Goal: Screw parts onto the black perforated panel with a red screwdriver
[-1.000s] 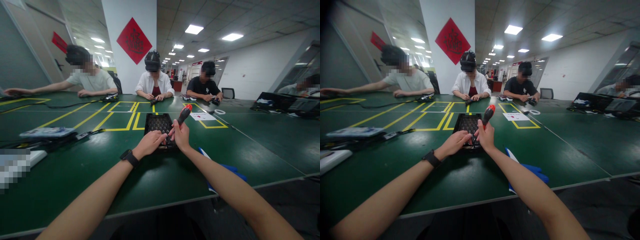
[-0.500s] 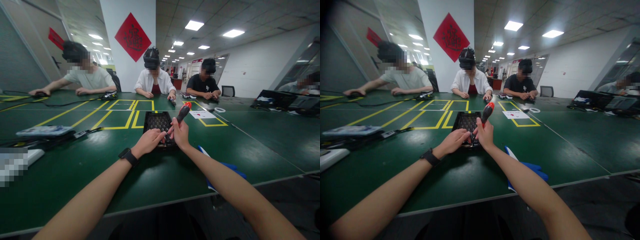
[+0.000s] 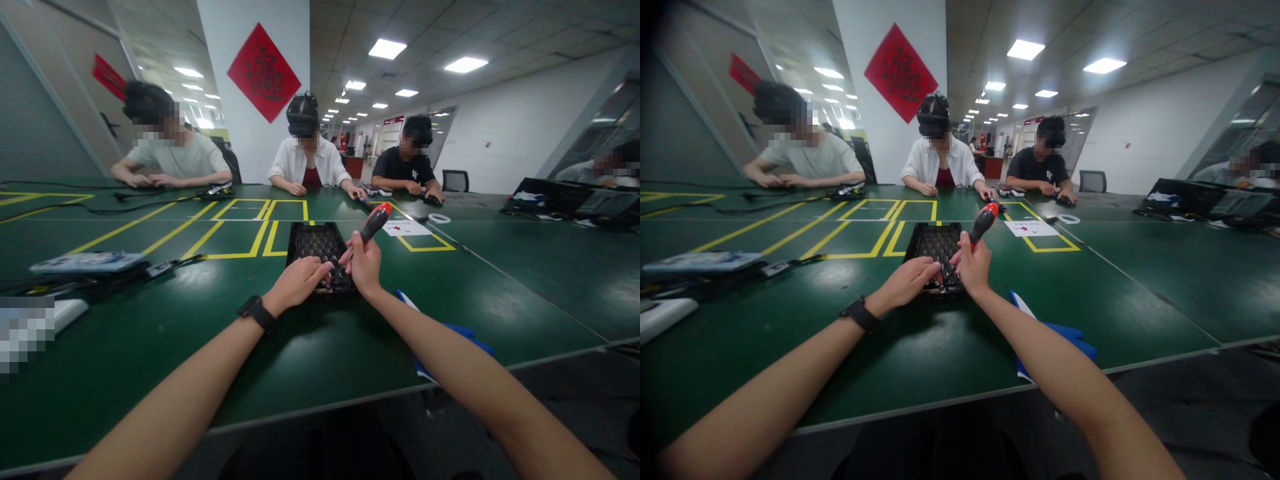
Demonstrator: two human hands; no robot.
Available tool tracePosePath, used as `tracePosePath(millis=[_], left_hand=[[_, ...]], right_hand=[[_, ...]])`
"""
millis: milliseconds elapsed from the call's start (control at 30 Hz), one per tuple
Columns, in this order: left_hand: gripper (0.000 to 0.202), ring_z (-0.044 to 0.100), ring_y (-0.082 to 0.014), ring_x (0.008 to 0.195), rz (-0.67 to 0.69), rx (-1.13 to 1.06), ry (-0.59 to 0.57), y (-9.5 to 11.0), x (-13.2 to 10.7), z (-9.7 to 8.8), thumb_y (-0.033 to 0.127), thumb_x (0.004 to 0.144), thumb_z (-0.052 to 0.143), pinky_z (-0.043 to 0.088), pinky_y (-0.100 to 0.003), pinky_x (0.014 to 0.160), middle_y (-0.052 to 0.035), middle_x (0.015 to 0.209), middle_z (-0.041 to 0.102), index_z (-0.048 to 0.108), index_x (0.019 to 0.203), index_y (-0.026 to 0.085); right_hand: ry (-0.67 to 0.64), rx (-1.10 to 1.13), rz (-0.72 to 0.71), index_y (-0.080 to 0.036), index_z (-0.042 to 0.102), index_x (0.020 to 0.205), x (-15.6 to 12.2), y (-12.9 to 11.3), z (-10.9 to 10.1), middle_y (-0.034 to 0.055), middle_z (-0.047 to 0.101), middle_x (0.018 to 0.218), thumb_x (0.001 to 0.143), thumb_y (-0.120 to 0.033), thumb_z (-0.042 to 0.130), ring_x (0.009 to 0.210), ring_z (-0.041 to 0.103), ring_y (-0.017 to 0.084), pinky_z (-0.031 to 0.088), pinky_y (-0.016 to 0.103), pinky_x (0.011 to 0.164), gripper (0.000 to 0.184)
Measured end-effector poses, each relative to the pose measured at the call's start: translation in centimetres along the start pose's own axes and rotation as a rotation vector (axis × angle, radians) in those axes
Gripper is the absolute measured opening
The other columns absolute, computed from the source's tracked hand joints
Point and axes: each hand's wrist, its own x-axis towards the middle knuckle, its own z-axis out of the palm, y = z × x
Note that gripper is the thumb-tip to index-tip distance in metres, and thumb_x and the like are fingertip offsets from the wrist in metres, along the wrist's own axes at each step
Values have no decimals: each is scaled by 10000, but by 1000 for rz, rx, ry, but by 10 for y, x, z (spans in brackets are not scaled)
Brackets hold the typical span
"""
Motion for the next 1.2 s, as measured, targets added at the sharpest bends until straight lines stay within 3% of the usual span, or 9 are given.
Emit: tracePosePath(millis=[667,800,933,1200], left_hand=[[551,544,-150,768,-1,11,-11,-1,1,1,423,924,216,379,-257,750,-48,751,595,668,730,175],[426,531,-157,752,26,129,22,1,1,0,453,888,345,365,-269,714,-45,740,588,643,770,173],[329,522,-190,788,7,262,135,9,2,2,496,765,554,341,-301,709,-52,768,605,623,775,175],[181,524,-164,716,-57,116,174,12,2,13,351,772,596,358,-282,651,-30,725,613,595,726,176]], right_hand=[[-12,25,1,-172,481,773,-1,-1,1,-44,551,447,818,-552,402,280,408,58,305,168,310,391],[-14,38,9,-172,479,773,-1,-1,1,-47,546,443,818,-554,398,275,399,56,298,166,304,394],[-26,31,7,-171,487,778,-3,-4,2,-47,545,444,818,-559,392,275,394,53,293,163,304,401],[-116,57,-3,-175,498,817,-9,-14,3,-49,546,451,822,-543,407,294,403,58,307,165,324,380]])
